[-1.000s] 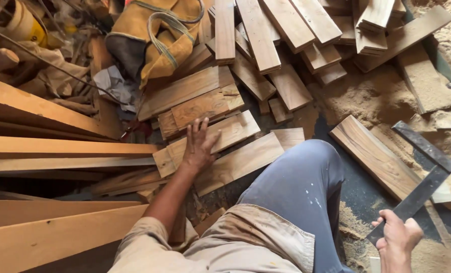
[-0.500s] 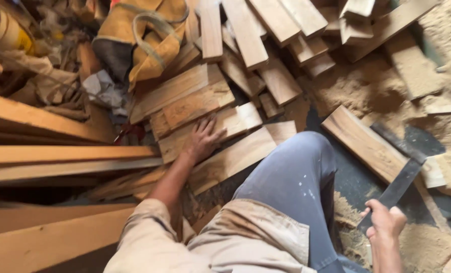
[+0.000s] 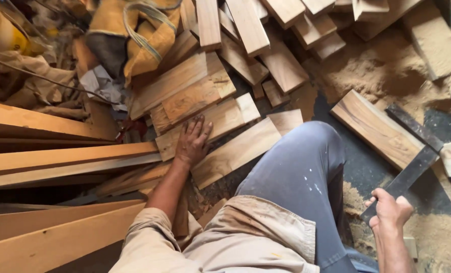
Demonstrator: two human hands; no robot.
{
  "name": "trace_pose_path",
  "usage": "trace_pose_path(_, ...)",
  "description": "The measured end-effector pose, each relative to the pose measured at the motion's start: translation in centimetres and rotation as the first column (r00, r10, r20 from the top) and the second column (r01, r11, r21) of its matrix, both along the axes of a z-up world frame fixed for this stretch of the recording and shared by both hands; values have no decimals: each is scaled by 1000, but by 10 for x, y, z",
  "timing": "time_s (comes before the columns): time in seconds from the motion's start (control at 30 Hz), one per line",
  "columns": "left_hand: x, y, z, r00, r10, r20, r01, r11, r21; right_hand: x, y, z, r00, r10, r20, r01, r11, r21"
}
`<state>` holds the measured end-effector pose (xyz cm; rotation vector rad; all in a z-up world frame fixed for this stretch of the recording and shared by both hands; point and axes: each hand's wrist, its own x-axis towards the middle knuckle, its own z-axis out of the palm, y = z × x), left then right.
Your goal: The recorder uses a circular saw and a square ruler to measure and cut small pieces of wood.
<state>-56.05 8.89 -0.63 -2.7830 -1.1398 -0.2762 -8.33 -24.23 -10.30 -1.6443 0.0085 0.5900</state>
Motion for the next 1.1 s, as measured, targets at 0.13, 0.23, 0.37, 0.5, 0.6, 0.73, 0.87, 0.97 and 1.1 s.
trace_pose_path(0.13,-3,1,-12,1000,-6,10,6,1000,19,-4,1,12,997,19,-72,-21,999,-30)
trace_pose_path(0.23,1,5,-9,999,-7,33,6,999,36,-5,10,14,999,9,-36,-12,997,-76)
trace_pose_path(0.37,-1,3,-11,997,-9,74,7,999,32,-3,8,4,999,26,24,-24,996,-81)
trace_pose_path(0.5,24,-7,5,994,57,92,-59,998,19,-7,9,18,999,36,11,-34,986,-160)
trace_pose_path(0.6,45,-2,-2,968,89,233,-95,995,14,-15,10,32,999,39,-8,-40,983,-179)
trace_pose_path(0.73,92,31,0,929,-4,371,-48,990,131,-20,12,48,994,108,-19,-106,891,-442)
trace_pose_path(0.87,162,101,29,756,-19,654,-77,990,118,-10,3,-11,995,101,5,-93,941,-325)
trace_pose_path(0.97,218,179,47,668,110,736,-137,990,-24,-7,5,-8,996,91,0,-88,969,-232)
trace_pose_path(1.1,286,234,80,713,561,422,-484,828,-283,-4,10,9,998,62,21,-49,925,-377)
